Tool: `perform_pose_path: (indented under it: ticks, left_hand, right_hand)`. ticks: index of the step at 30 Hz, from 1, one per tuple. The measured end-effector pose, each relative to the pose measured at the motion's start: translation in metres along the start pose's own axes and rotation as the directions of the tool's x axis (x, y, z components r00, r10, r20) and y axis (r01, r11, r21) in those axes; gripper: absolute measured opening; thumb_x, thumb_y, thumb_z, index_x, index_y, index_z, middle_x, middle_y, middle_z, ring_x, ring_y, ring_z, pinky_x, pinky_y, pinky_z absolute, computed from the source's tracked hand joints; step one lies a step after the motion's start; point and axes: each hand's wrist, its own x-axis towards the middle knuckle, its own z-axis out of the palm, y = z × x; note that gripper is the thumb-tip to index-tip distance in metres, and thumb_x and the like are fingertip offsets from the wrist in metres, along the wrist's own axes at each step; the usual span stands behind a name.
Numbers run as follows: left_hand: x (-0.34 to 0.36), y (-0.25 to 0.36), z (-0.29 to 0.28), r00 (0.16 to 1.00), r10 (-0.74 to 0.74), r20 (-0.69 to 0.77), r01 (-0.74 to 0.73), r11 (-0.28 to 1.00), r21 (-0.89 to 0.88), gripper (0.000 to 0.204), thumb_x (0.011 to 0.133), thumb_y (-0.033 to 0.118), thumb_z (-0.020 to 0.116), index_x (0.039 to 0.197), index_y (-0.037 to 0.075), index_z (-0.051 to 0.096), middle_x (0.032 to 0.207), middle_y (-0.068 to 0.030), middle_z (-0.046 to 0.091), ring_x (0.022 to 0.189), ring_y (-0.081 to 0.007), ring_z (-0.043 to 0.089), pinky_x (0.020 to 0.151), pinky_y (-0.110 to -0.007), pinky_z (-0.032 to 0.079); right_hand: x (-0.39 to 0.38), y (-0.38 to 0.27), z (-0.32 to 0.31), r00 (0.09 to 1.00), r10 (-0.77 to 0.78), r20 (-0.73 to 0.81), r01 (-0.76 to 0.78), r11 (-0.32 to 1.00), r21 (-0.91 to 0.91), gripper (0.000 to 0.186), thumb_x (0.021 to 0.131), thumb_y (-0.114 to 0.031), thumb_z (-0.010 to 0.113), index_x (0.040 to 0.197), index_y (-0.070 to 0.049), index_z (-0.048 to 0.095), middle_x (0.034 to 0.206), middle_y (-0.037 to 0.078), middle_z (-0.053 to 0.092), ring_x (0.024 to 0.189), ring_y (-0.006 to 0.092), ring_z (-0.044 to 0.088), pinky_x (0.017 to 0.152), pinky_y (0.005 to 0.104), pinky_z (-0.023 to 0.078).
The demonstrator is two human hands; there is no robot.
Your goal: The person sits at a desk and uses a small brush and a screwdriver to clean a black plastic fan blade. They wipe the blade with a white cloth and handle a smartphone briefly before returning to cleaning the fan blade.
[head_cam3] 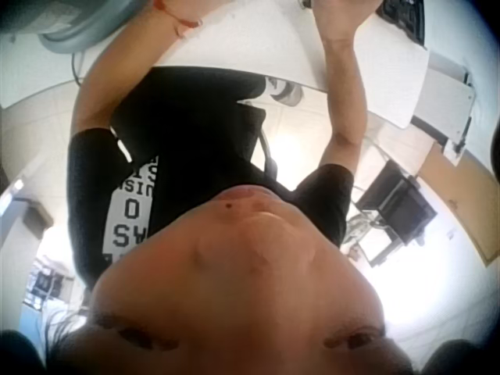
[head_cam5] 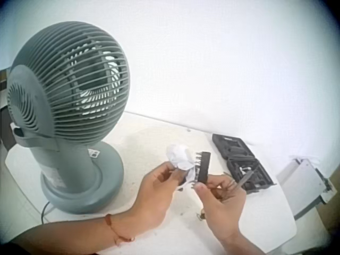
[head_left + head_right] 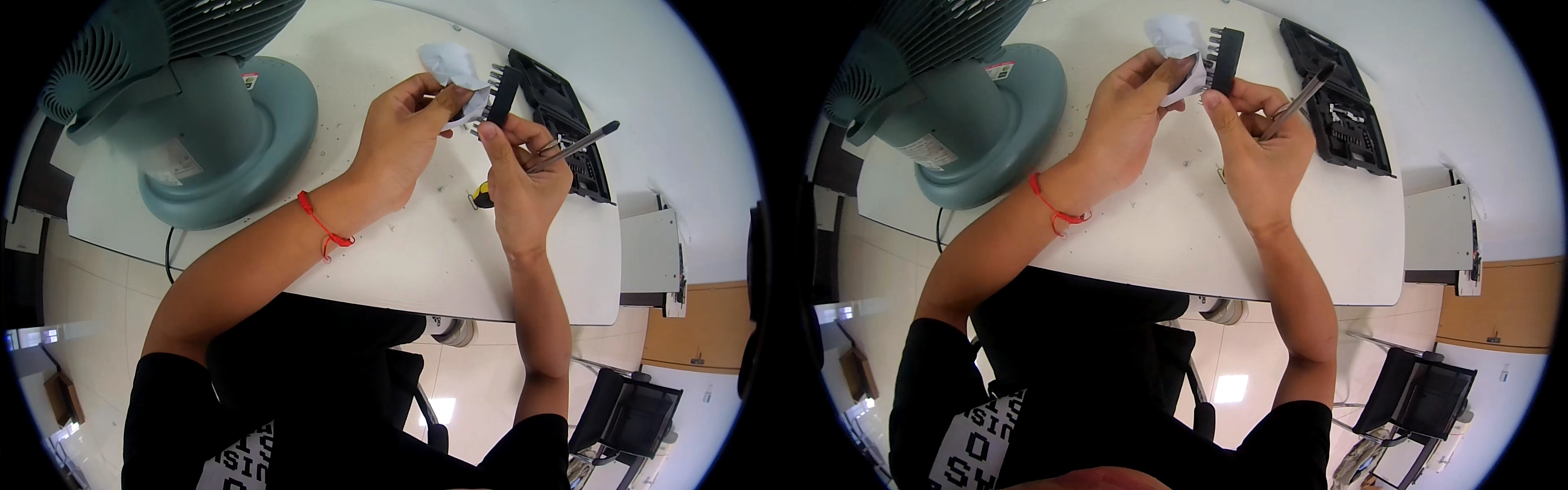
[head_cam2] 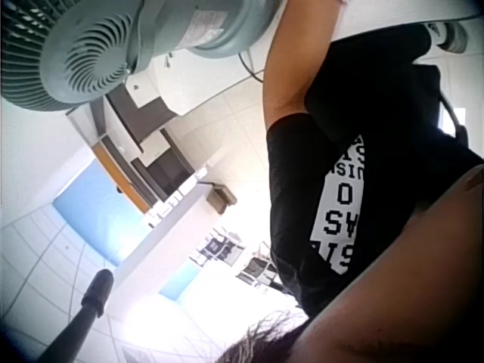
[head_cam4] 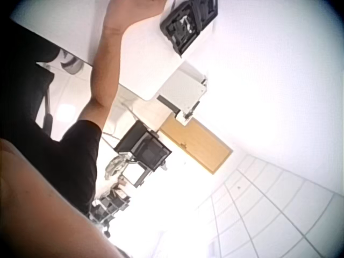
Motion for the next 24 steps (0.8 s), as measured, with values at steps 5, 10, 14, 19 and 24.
perform_pose_path:
  ticks: [5,10,14,19,24]
  left_hand:
    - [-0.003,-0.004,0.004,0.997,-0.076,-0.018,0.074,0.994,-0.085,0.022,0.096,0.029,0.069,0.100,0.007,0.069,0.086,0.0015,0.065,0.079,-0.0073,0.054,0.076,-0.027,0.043]
    - [-0.009,-0.005,0.005,0.997,-0.077,-0.004,0.075,0.985,-0.158,0.022,0.096,0.029,0.069,0.099,0.007,0.069,0.086,0.0019,0.066,0.080,-0.0070,0.054,0.076,-0.027,0.042]
    - [-0.012,-0.002,0.009,0.997,-0.079,0.011,0.079,0.981,-0.178,0.022,0.096,0.028,0.069,0.100,0.006,0.069,0.085,0.0014,0.065,0.079,-0.0067,0.053,0.076,-0.027,0.042]
    - [-0.011,-0.002,0.008,0.999,-0.043,0.033,0.047,0.985,-0.167,0.019,0.097,0.024,0.068,0.100,0.005,0.069,0.085,-0.0007,0.065,0.079,-0.0072,0.054,0.075,-0.026,0.042]
    - [-0.010,-0.003,0.006,0.997,0.060,0.046,-0.054,0.989,-0.135,0.018,0.096,0.016,0.069,0.100,-0.001,0.067,0.088,-0.0048,0.065,0.082,-0.0092,0.060,0.076,-0.025,0.050]
  right_hand:
    - [-0.003,-0.002,0.002,1.000,0.022,-0.003,-0.022,1.000,0.007,0.022,0.087,-0.009,0.079,0.098,0.005,0.067,0.076,0.002,0.067,0.058,0.0000,0.051,0.046,0.0167,0.032]
    - [-0.005,-0.003,0.005,1.000,0.012,0.014,-0.013,0.999,0.042,0.019,0.088,-0.007,0.078,0.096,0.004,0.065,0.078,0.003,0.067,0.061,0.0013,0.053,0.047,0.0171,0.034]
    - [-0.004,-0.001,0.002,1.000,-0.030,0.004,0.030,0.998,0.054,0.018,0.088,-0.006,0.078,0.095,0.004,0.065,0.082,0.005,0.068,0.066,0.0027,0.056,0.052,0.0171,0.038]
    - [-0.004,-0.004,0.001,0.999,-0.025,0.027,0.022,0.997,0.080,0.016,0.089,-0.005,0.076,0.094,0.004,0.064,0.085,0.006,0.069,0.068,0.0035,0.057,0.054,0.0170,0.040]
    - [-0.004,-0.003,-0.003,0.999,-0.020,0.049,0.013,0.992,0.127,0.016,0.089,-0.005,0.076,0.095,0.004,0.063,0.087,0.007,0.069,0.067,0.0042,0.058,0.054,0.0172,0.040]
